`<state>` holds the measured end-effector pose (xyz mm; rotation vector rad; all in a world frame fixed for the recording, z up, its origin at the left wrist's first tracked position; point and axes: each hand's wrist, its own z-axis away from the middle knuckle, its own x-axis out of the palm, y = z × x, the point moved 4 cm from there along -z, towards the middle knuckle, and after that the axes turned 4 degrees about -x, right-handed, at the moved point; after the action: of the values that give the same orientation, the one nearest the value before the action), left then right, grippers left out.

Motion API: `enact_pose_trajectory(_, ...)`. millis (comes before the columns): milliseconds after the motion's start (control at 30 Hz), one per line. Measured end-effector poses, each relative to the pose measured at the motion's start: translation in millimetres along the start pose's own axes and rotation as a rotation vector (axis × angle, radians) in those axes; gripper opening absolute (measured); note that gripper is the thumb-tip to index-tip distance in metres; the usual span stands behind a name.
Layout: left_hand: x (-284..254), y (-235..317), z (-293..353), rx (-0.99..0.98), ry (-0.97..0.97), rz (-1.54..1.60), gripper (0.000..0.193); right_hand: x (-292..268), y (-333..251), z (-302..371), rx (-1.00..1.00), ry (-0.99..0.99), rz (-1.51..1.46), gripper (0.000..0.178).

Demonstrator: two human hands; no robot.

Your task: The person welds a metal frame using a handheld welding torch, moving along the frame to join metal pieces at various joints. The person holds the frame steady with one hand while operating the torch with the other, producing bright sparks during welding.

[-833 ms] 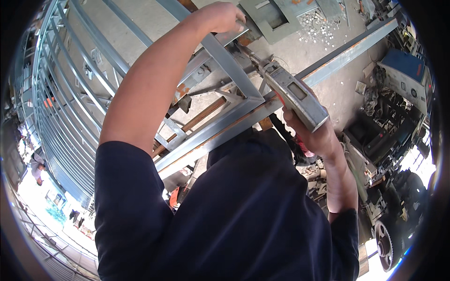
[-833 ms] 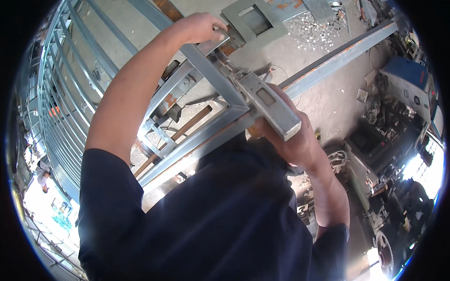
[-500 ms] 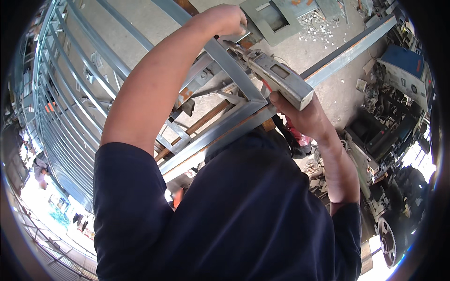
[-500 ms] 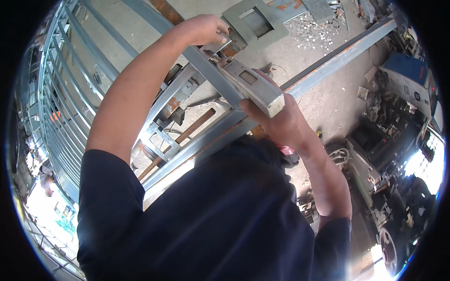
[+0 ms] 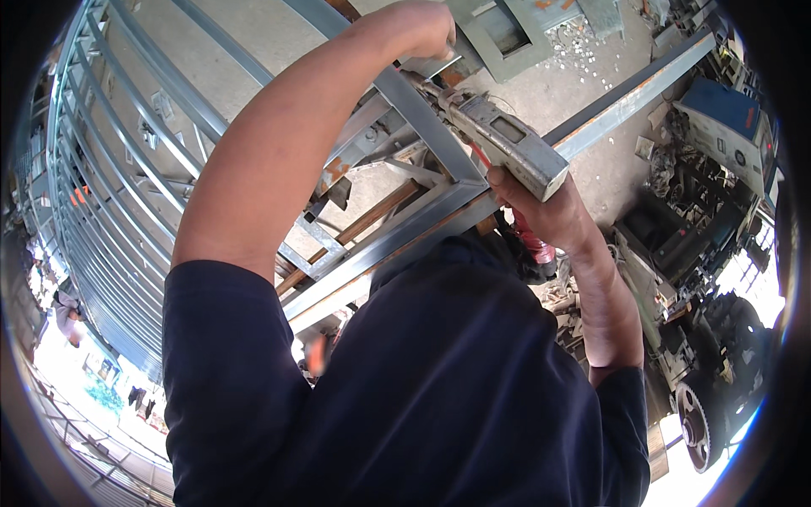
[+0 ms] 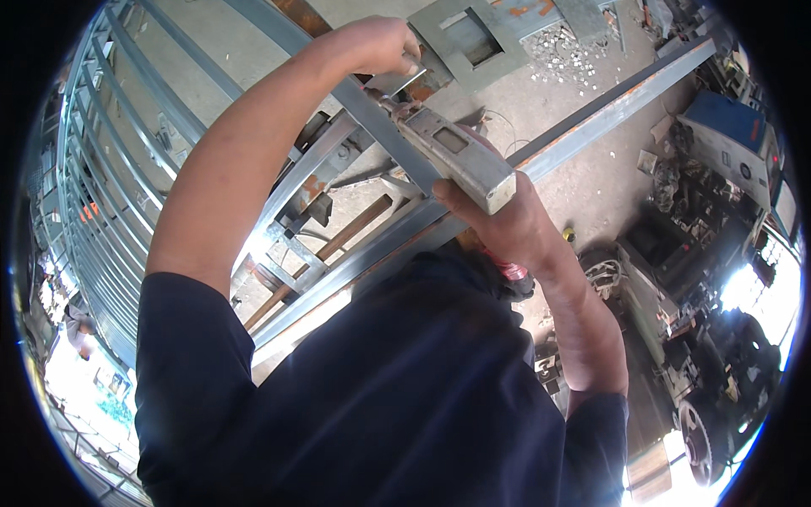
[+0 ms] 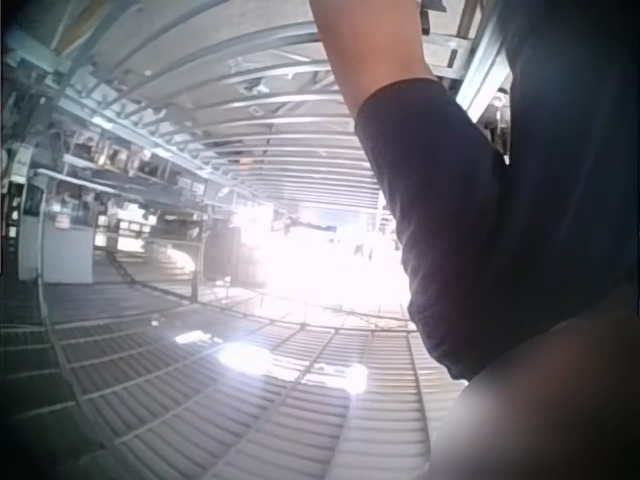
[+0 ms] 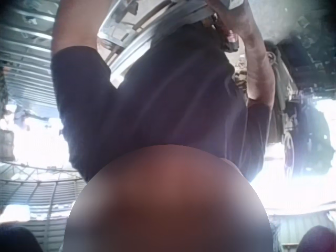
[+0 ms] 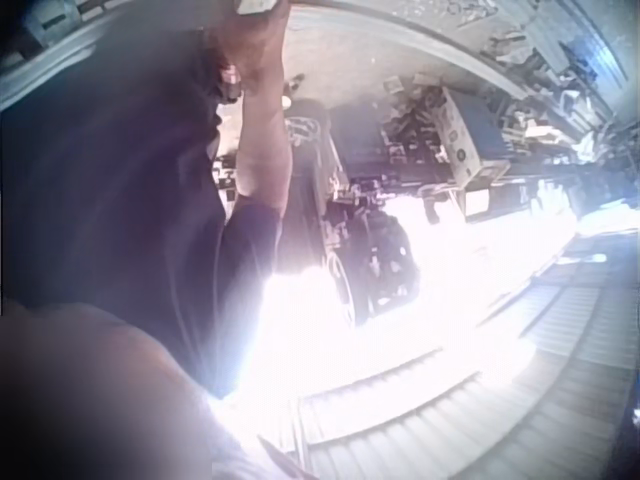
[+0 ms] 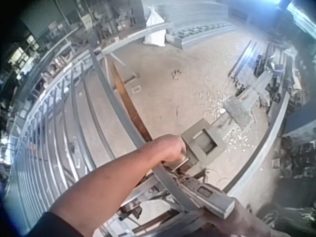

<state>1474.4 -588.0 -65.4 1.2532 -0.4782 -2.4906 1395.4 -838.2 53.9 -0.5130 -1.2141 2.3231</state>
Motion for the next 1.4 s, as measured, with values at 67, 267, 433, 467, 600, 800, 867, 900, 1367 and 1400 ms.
enact_pose_trajectory(67,0.3,-0.8,-2.4,0.002,-0.014,0.005,0.042,1.0,-0.6,0.5,-0.001,0.004,0.005,0.051)
enact_pose_trajectory(267,0.4,-1.7,-5.4,0.030,-0.021,-0.022,0.043,6.8,2.3,1.1,-0.077,0.036,0.000,0.046)
enact_pose_trajectory(433,-20.8,17.4,27.2,0.026,0.021,-0.050,0.029,7.8,1.6,1.4,-0.056,0.047,0.020,0.047)
enact_pose_trajectory(467,-35.8,35.0,41.5,-0.029,-0.016,-0.073,0.021,5.8,1.9,2.1,-0.021,0.030,0.028,0.052)
enact_pose_trajectory(600,-40.4,36.5,47.5,-0.039,0.009,-0.106,0.016,6.3,1.8,2.7,0.022,0.005,0.034,0.059)
enact_pose_trajectory(800,-28.3,28.4,40.4,-0.079,0.108,-0.055,0.019,6.7,0.4,4.2,0.001,0.029,0.030,0.058)
enact_pose_trajectory(867,-27.2,24.3,33.3,-0.028,0.051,-0.096,0.019,8.8,-0.3,5.7,-0.035,0.045,0.047,0.049)
enact_pose_trajectory(900,-26.1,22.4,30.3,-0.003,0.023,-0.117,0.019,9.3,-0.8,5.8,-0.056,0.049,0.061,0.047)
enact_pose_trajectory(1367,-35.3,33.7,39.6,-0.064,0.019,-0.090,0.021,12.2,6.6,11.7,-0.064,0.017,-0.024,0.048)
enact_pose_trajectory(1400,-33.9,32.1,38.2,-0.040,0.016,-0.091,0.022,12.4,6.6,12.3,-0.045,0.015,-0.037,0.052)
